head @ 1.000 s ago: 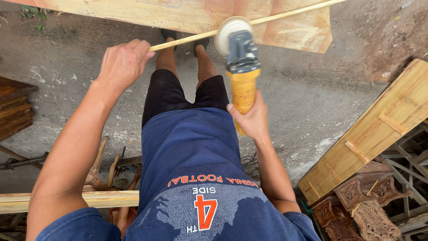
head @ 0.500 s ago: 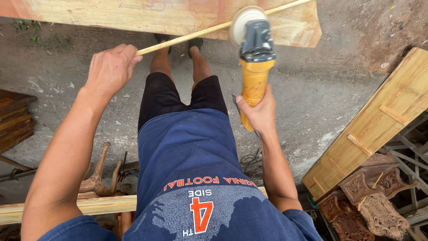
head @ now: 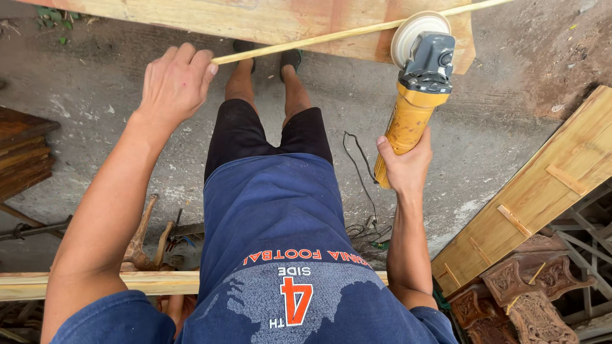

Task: The person sands a long thin wooden dowel with a handheld angle grinder, holding the rod against a wooden board with one hand while moving the spinning disc along its length. They reposition the rod and continue sanding different sections, briefly pausing to adjust the tool before resuming.

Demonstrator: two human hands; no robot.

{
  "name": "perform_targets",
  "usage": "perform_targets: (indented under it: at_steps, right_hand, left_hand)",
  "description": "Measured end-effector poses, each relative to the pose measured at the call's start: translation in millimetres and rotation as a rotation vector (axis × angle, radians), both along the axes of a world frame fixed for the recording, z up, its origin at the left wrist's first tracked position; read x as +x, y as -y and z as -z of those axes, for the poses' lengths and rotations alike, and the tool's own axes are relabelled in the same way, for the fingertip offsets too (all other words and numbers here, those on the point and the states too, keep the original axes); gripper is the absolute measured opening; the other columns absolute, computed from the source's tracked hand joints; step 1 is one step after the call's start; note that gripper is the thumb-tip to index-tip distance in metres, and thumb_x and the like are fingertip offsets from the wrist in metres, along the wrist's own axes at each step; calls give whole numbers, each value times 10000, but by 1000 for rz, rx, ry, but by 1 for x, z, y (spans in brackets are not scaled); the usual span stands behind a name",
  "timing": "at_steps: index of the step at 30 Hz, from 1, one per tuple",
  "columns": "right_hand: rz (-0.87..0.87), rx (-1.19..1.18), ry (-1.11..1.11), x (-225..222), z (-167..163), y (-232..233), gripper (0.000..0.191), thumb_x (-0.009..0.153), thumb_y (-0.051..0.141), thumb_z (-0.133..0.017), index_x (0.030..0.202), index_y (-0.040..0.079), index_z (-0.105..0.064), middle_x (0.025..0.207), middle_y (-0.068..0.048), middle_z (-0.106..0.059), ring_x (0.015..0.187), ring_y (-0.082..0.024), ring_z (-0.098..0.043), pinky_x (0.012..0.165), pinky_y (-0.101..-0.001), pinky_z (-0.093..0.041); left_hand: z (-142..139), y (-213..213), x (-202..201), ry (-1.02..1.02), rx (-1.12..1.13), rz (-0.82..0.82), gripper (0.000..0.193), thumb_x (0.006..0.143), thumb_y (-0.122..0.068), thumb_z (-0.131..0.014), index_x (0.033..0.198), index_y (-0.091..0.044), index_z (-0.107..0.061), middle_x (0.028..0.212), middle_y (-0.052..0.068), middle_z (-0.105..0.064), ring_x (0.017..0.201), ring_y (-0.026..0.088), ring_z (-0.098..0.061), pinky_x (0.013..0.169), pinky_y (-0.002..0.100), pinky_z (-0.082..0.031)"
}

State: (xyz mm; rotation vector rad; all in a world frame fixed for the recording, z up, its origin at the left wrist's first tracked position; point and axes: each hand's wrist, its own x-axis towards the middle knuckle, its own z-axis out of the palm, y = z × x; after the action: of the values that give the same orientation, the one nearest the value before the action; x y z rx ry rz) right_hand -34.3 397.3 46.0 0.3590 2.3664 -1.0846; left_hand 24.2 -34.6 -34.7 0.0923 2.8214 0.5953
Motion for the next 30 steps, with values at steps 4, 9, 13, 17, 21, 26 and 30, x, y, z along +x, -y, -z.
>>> perform_targets:
  at_steps: [4, 9, 13, 17, 21, 26, 30]
  right_hand:
    - [-91, -16, 91, 18, -1, 19, 558, 819, 242, -855, 1224, -4, -559, 1040, -142, -738, 941, -213, -726, 855, -369, -578]
    - [-237, -13, 176, 33, 5, 55, 589, 787, 302, -854, 1206, 4, -569, 1028, -175, -760, 944, -280, -773, 826, -391, -588]
    - [-322, -31, 221, 38, 5, 72, 655, 781, 359, -849, 1240, 3, -548, 1009, -187, -755, 940, -307, -766, 818, -407, -586]
    - [-297, -14, 204, 33, 1, 62, 653, 789, 366, -848, 1235, -3, -546, 1014, -184, -750, 946, -300, -767, 828, -402, -581]
    - [-68, -71, 175, 15, -3, 36, 592, 826, 335, -824, 1229, -2, -552, 1047, -175, -744, 947, -288, -748, 840, -379, -594]
    - [-167, -11, 178, 17, -2, 41, 584, 817, 336, -850, 1206, 9, -561, 1030, -169, -751, 941, -274, -763, 826, -381, -586]
    - [-309, -52, 201, 36, -2, 63, 657, 793, 329, -852, 1271, 0, -544, 1024, -182, -751, 964, -308, -758, 829, -405, -574]
  left_hand:
    - [2, -1, -2, 10, 12, -16, 203, 1069, -265, -712, 983, -86, -672, 918, 80, -598, 861, 303, -655, 682, 445, -529]
    - [-1, -4, -4, 19, 63, -28, 193, 1064, -254, -720, 1001, -75, -683, 905, 82, -619, 838, 317, -648, 671, 451, -519]
    - [-4, -8, -10, 59, 87, -56, 197, 1056, -249, -716, 993, -66, -686, 882, 93, -623, 836, 329, -655, 663, 463, -513]
    - [-7, -11, -13, 46, 103, -56, 200, 1072, -236, -707, 978, -60, -691, 890, 92, -631, 844, 333, -658, 679, 464, -516]
    - [-8, -11, -11, 60, 108, -54, 190, 1071, -227, -705, 980, -61, -695, 896, 94, -638, 837, 336, -658, 657, 465, -509]
    - [-9, -7, -11, 64, 110, -49, 197, 1066, -238, -711, 980, -64, -686, 896, 98, -631, 847, 339, -659, 680, 468, -518]
    - [-12, -9, -10, 87, 90, -47, 196, 1067, -245, -711, 987, -67, -687, 896, 95, -630, 852, 339, -662, 680, 471, -517]
